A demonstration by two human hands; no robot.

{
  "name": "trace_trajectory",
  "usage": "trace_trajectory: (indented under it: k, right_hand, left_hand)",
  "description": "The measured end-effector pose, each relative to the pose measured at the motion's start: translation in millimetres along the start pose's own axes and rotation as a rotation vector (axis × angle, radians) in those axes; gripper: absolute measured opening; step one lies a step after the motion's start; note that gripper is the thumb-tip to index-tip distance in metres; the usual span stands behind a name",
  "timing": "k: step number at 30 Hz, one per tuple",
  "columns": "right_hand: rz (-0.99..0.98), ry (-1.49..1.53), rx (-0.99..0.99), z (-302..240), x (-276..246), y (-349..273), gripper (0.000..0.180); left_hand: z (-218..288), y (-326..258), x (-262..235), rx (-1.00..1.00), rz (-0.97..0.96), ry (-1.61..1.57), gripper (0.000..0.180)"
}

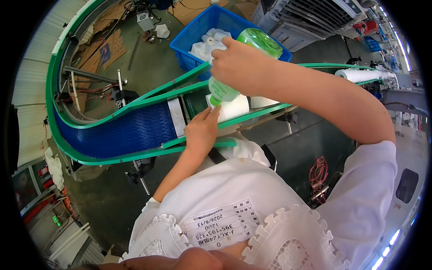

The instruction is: The person repeatedly picks up white cylindrical containers from a conveyor belt, pours a green liquid from a bottle into each container, and places them back on the belt. The process is continuous and repetitive throughout the clip.

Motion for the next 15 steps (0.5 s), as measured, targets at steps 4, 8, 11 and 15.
trace_trajectory:
  k: [4,8,11,15]
  right_hand:
    - [0.022,-0.008,-0.015,15,20,-12,0.030]
    - [0.001,-0.068,0.009,41,49,-33,0.024]
    - [-0.008,-0.066,0.020,49,62,-50,0.027]
    - [0.046,0.055,0.124,56,61,-68,0.033]
  left_hand:
    - [6,1,-4,-0.037,0.003,0.001,0.031]
    - [8,0,-1,-0.060,0.062,0.013,0.027]
    - [6,2,4,-0.214,-0.047,-0.096,0.026]
    - [3,4,8,-0.276,-0.082,-0.207,0.027]
Point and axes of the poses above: each hand's wrist, its own y-axis towards the middle knuckle, its own x-axis out of the palm, z = x × y, the point moved 8 cm from there along y, towards the middle knuckle, and after that the axes turned 10 degrees about x, right-handed, at the moved point
